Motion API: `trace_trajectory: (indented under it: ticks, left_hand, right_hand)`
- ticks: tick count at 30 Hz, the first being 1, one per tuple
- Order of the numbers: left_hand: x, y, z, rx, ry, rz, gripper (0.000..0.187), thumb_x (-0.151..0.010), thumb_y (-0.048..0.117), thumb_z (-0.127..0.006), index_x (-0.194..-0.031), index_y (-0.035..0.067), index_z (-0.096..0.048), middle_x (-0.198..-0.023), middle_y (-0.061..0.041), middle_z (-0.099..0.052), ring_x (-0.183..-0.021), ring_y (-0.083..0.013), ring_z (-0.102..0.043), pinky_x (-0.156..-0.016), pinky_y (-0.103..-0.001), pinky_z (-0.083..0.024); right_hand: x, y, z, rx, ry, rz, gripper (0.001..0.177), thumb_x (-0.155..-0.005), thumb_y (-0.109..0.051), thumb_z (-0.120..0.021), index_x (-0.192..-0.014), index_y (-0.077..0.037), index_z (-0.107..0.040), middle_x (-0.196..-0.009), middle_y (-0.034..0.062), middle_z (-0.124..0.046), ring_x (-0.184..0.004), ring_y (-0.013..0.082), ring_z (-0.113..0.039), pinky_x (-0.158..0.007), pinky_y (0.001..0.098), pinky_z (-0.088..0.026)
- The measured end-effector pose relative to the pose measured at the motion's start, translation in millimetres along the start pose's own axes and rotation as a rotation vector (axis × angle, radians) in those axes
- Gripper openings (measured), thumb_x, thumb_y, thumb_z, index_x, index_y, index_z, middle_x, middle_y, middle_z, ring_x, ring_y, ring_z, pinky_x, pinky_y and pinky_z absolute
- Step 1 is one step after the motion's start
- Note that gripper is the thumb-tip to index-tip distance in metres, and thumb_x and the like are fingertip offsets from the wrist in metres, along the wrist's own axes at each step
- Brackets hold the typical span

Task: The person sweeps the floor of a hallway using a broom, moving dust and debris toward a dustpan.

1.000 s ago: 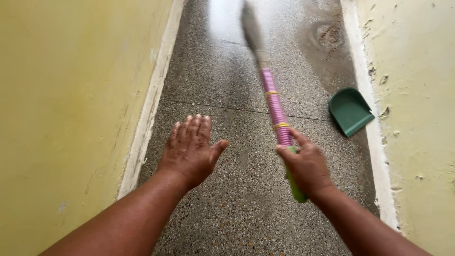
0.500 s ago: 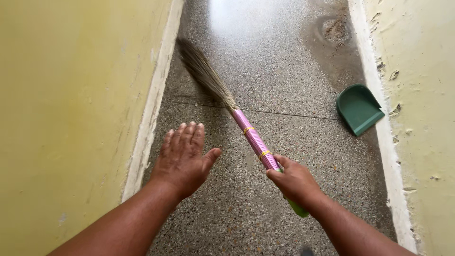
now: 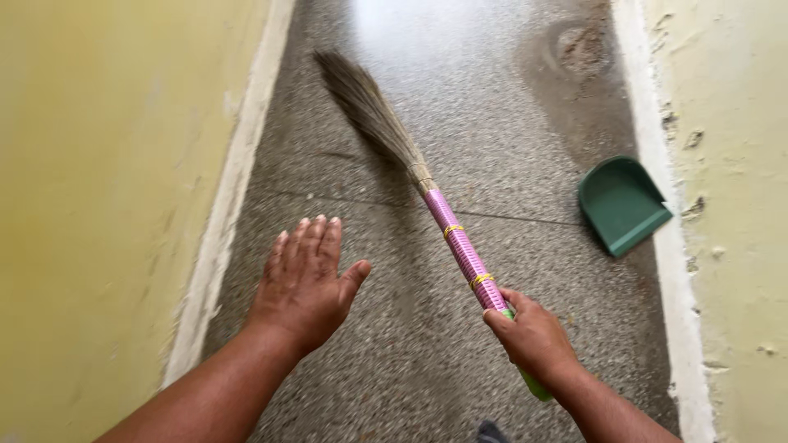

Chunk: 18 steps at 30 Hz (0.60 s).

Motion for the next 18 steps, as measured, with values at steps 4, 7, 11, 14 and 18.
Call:
trace_trajectory:
  ticks: [4,7,11,14,18]
  left_hand:
    - [-28,27,2,0.039,0.063,-0.029,0.083,-0.097,0.067,-0.012,-0.16,0.012,-0.003,-0.168,-0.013,-0.003,-0.155,-0.0276,0.001,-0.12,-0.045,0.003]
    - [-43,48,2,0.015,0.137,-0.057,0.082,-0.098,0.066,-0.012,-0.157,0.009,-0.006,-0.168,-0.016,-0.006,-0.154,-0.0304,-0.002,-0.12,-0.047,0.001]
    - [-53,56,1,0.03,0.115,-0.104,0.085,-0.096,0.066,-0.012,-0.161,0.011,-0.006,-0.169,-0.014,-0.006,-0.155,-0.0291,-0.001,-0.119,-0.046,0.002]
    - [-64,51,0,-0.016,0.104,-0.14,0.084,-0.098,0.065,-0.012,-0.161,0.01,-0.005,-0.169,-0.015,-0.006,-0.155,-0.0302,-0.001,-0.119,-0.046,0.002]
    - [-86,35,4,0.03,0.251,-0.247,0.082,-0.1,0.063,-0.014,-0.16,0.007,-0.008,-0.169,-0.015,-0.008,-0.156,-0.0312,-0.003,-0.118,-0.047,0.0]
  right_hand:
    - [-29,21,30,0.043,0.227,0.347,0.053,-0.084,-0.043,-0.073,-0.128,-0.014,-0.066,-0.09,0.008,-0.073,-0.071,0.0143,-0.064,-0.064,0.0358,-0.051]
    - [-39,33,46,-0.026,-0.002,-0.027,0.053,-0.091,-0.039,-0.063,-0.139,-0.018,-0.058,-0.083,0.0078,-0.069,-0.059,0.018,-0.055,-0.053,0.0385,-0.049]
    - [-38,23,69,-0.101,0.016,-0.03,0.049,-0.09,-0.035,-0.063,-0.135,-0.014,-0.059,-0.077,0.0083,-0.068,-0.054,0.0163,-0.058,-0.05,0.037,-0.049]
    - [-32,20,58,-0.212,0.033,-0.045,0.048,-0.091,-0.035,-0.063,-0.133,-0.013,-0.061,-0.077,0.0104,-0.069,-0.054,0.0178,-0.058,-0.048,0.0371,-0.051]
    - [-41,12,35,-0.21,0.311,0.238,0.053,-0.09,-0.052,-0.075,-0.126,-0.013,-0.07,-0.074,0.0071,-0.069,-0.059,0.0146,-0.063,-0.051,0.0342,-0.049]
Point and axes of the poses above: each hand's wrist, its own x-axis away from the middle knuckle, its own z-axis out of the back of the hand, y = z × x, the point moved 3 cm from there along -x, towards the middle knuckle
